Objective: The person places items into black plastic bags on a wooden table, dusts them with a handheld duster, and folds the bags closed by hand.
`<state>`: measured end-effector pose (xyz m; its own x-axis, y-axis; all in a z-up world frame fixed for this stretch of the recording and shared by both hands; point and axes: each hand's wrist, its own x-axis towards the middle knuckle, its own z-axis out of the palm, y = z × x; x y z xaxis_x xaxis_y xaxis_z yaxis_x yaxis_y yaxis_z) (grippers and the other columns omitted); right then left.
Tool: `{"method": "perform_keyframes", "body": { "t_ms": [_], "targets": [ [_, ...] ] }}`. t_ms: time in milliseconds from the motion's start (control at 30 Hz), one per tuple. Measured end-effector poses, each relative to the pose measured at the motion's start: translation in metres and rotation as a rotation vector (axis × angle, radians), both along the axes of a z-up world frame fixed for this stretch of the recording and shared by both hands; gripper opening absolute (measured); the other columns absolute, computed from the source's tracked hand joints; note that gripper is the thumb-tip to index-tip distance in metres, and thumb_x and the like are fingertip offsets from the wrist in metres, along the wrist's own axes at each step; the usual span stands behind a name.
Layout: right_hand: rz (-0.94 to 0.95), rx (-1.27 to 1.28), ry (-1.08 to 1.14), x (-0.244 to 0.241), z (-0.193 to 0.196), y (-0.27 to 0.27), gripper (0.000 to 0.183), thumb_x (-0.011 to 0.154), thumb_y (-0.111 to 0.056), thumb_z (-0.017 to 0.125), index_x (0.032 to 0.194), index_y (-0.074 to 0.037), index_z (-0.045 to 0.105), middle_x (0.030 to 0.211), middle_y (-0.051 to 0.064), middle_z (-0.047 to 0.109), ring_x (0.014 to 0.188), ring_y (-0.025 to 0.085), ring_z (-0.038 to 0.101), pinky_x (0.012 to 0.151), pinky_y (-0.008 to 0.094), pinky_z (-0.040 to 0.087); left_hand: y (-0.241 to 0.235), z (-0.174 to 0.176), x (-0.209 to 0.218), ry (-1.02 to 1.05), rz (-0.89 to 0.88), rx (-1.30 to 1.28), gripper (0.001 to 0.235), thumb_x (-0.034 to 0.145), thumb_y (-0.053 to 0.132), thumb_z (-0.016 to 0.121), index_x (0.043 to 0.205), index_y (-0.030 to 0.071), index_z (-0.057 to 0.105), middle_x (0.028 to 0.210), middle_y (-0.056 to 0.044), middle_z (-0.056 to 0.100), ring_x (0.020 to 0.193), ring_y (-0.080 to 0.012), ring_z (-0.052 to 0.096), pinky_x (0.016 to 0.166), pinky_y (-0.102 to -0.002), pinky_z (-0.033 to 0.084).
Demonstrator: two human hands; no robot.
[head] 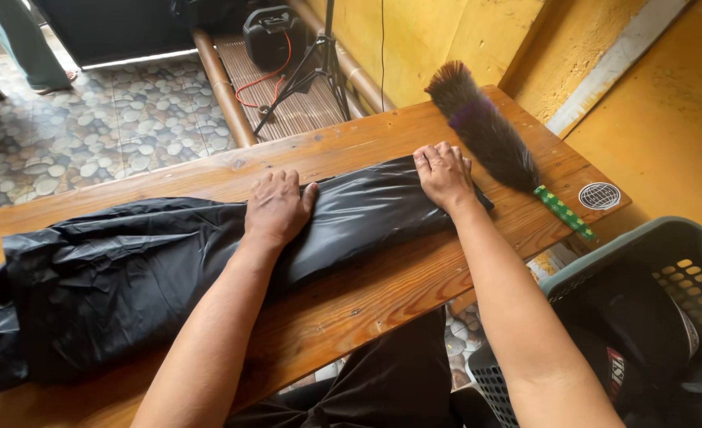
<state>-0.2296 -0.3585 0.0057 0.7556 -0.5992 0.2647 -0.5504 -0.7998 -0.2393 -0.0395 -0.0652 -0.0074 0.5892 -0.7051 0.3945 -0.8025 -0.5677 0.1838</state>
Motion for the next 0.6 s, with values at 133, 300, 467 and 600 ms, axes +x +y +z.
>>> {"method": "perform_keyframes", "body": {
  "t_ms": [133, 300, 467, 600],
  "targets": [
    [-0.019, -0.012, 0.002, 0.003, -0.008, -0.01, 0.04, 0.111, -0.056, 0.033, 0.117, -0.029, 0.063, 0.122, 0.007, 0.059, 0.129, 0.032, 0.052, 0.106, 0.055, 0.043, 0.003, -0.009, 0.001, -0.039, -0.003, -0.034, 0.052, 0.101, 0.061, 0.044, 0.098, 0.012, 0.062, 0.092, -0.013, 0.066, 0.099, -0.0345, 0.066, 0.087, -0.047, 0.05],
    [-0.145, -0.075, -0.024, 0.003, -0.013, -0.024, 0.033, 0.107, -0.054, 0.045, 0.115, -0.028, 0.064, 0.121, 0.005, 0.059, 0.125, 0.031, 0.054, 0.099, 0.055, 0.046, 0.0, -0.011, 0.003, -0.028, 0.005, -0.094, 0.049, 0.098, 0.061, 0.05, 0.096, 0.014, 0.063, 0.09, -0.012, 0.066, 0.098, -0.0338, 0.066, 0.087, -0.047, 0.05],
    [-0.191, -0.304, -0.041, 0.012, -0.026, -0.037, 0.025, 0.103, -0.044, 0.051, 0.105, -0.024, 0.065, 0.112, 0.003, 0.059, 0.112, 0.029, 0.059, 0.092, 0.053, 0.047, 0.002, 0.003, -0.003, 0.052, -0.011, -0.084, 0.045, 0.1, 0.056, 0.05, 0.099, 0.014, 0.067, 0.093, -0.013, 0.067, 0.1, -0.0363, 0.067, 0.09, -0.049, 0.05],
    [-0.155, -0.5, -0.153, 0.031, -0.006, 0.002, 0.029, 0.105, -0.039, 0.044, 0.101, -0.024, 0.069, 0.102, 0.004, 0.069, 0.103, 0.027, 0.069, 0.089, 0.05, 0.046, 0.004, 0.001, -0.003, 0.043, 0.002, -0.051, 0.045, 0.1, 0.057, 0.048, 0.099, 0.016, 0.067, 0.092, -0.012, 0.066, 0.099, -0.0347, 0.066, 0.089, -0.047, 0.049]
  ]
}}
